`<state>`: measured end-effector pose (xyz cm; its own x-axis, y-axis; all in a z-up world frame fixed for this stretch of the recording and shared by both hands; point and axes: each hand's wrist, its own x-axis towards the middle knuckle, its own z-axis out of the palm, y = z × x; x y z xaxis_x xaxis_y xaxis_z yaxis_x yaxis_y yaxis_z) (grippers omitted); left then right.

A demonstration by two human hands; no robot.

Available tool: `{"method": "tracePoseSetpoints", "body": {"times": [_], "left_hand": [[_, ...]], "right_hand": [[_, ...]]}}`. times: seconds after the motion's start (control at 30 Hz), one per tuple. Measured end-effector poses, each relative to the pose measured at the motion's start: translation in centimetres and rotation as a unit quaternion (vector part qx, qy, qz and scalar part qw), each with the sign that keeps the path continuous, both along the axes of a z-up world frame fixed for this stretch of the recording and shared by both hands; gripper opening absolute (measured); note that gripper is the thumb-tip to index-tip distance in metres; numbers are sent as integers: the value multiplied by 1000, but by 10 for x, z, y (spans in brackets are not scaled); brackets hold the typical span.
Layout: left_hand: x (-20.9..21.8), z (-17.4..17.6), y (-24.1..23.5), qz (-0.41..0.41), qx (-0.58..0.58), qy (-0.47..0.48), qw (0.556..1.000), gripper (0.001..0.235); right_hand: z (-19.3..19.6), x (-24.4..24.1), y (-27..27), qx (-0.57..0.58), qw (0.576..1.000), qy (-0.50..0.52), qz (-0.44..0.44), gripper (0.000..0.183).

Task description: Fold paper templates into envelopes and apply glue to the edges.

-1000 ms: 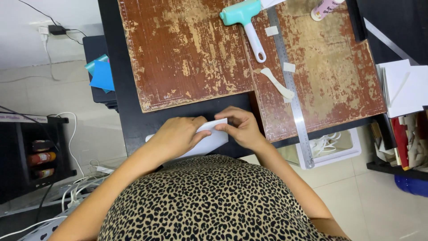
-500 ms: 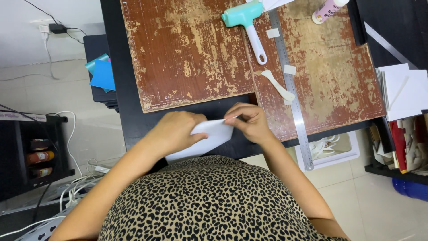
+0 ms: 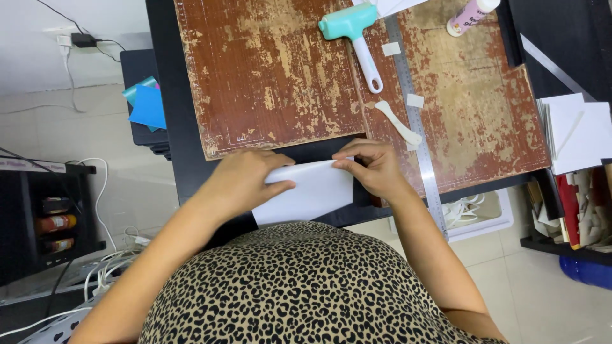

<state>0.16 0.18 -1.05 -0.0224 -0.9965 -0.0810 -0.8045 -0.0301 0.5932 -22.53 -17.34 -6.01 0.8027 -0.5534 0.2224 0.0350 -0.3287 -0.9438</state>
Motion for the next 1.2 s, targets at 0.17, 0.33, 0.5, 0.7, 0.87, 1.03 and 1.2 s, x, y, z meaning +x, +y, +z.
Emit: {"method": "tracePoseSetpoints", "body": {"times": [0.17, 0.33, 0.5, 0.7, 0.87, 1.03, 1.2], "left_hand": [[-21, -11, -8, -14, 5, -12, 1000, 36], [-29, -21, -12, -37, 16, -31, 999, 31], [-31, -29, -11, -38, 19, -46, 998, 30], [-32, -28, -9, -31, 25, -30, 999, 29], [-19, -7, -2, -11, 48, 11, 999, 33], [-6, -16, 14, 107, -76, 216, 968, 33], [-10, -86, 15, 243, -204, 305, 898, 21]], "right_hand": [[4, 0, 2, -19, 1000, 17, -1, 10], [11, -2, 9, -62, 997, 39, 20, 19], [8, -4, 10, -119, 991, 49, 42, 6], [8, -1, 12, -176, 982, 54, 51, 6], [10, -3, 9, -179, 981, 61, 32, 7], [5, -15, -10, -139, 989, 59, -12, 7], [29, -6, -6, -117, 992, 56, 1, 3]]}}
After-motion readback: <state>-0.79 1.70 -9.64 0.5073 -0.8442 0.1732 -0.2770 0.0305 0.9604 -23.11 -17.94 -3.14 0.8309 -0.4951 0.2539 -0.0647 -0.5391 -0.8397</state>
